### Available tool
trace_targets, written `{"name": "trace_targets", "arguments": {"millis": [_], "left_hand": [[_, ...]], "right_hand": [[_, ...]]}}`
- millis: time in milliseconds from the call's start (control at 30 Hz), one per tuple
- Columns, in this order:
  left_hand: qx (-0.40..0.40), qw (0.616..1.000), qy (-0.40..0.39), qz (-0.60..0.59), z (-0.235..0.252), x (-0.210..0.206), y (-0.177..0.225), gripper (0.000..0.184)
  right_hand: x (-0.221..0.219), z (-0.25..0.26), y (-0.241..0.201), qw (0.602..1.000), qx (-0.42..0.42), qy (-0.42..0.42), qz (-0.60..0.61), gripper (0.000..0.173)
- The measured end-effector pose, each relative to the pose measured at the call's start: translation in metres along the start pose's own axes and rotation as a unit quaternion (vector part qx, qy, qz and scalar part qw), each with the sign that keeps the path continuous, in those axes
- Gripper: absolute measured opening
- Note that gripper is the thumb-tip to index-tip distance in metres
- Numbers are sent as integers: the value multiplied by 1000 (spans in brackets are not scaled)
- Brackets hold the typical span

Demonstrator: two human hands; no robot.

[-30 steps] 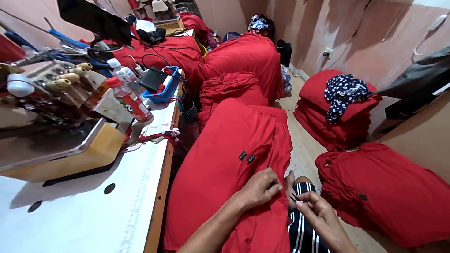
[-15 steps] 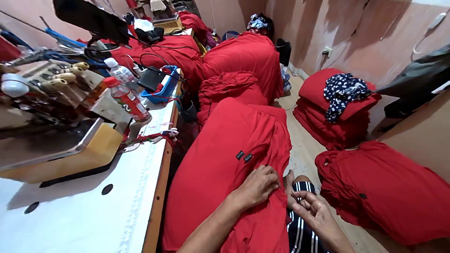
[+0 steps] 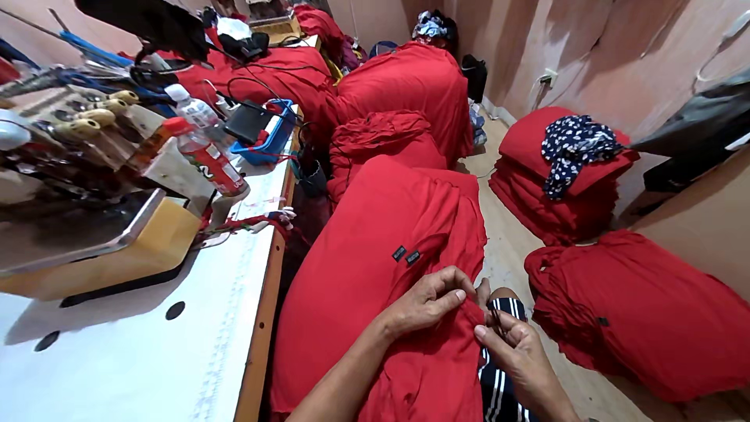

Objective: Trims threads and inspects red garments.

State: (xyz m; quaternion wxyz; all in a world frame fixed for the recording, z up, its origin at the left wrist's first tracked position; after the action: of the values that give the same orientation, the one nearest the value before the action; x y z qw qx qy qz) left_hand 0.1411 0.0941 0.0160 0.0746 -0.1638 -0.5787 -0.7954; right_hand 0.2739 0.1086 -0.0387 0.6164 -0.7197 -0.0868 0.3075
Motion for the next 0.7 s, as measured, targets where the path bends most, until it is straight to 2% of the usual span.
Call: {"name": "trace_targets", "arguments": {"millis": [167,367,600,700], "left_hand": [[28,998,-44,-32,-1,-6,-5,22],[57,996,-24,-65,-2,-1,-10,15],[40,998,-3,-47,-2,3,-10,20],[39,999,-8,-18,-2,3,-10,24]], "right_hand": [[-4,-2,-2,1000,16,-1,-12,10],[-2,-3,-7,996,57,-14,-65,10],[1,-6,-14,995,80,-23,-58,8],[2,-5,-11,997,59,-18,-43,9]]}}
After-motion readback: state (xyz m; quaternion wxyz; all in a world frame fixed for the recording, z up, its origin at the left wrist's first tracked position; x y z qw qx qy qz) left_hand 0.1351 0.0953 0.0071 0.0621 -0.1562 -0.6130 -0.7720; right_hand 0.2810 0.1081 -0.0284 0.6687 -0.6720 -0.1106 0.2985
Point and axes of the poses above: each hand's wrist, its own z-axis towards the middle knuckle, its own x-axis out of the back of the hand, y = z × x, the point moved 9 cm from there along z, towards the middle knuckle, and after that the axes turned 6 degrees about z, right-handed, at the moved point
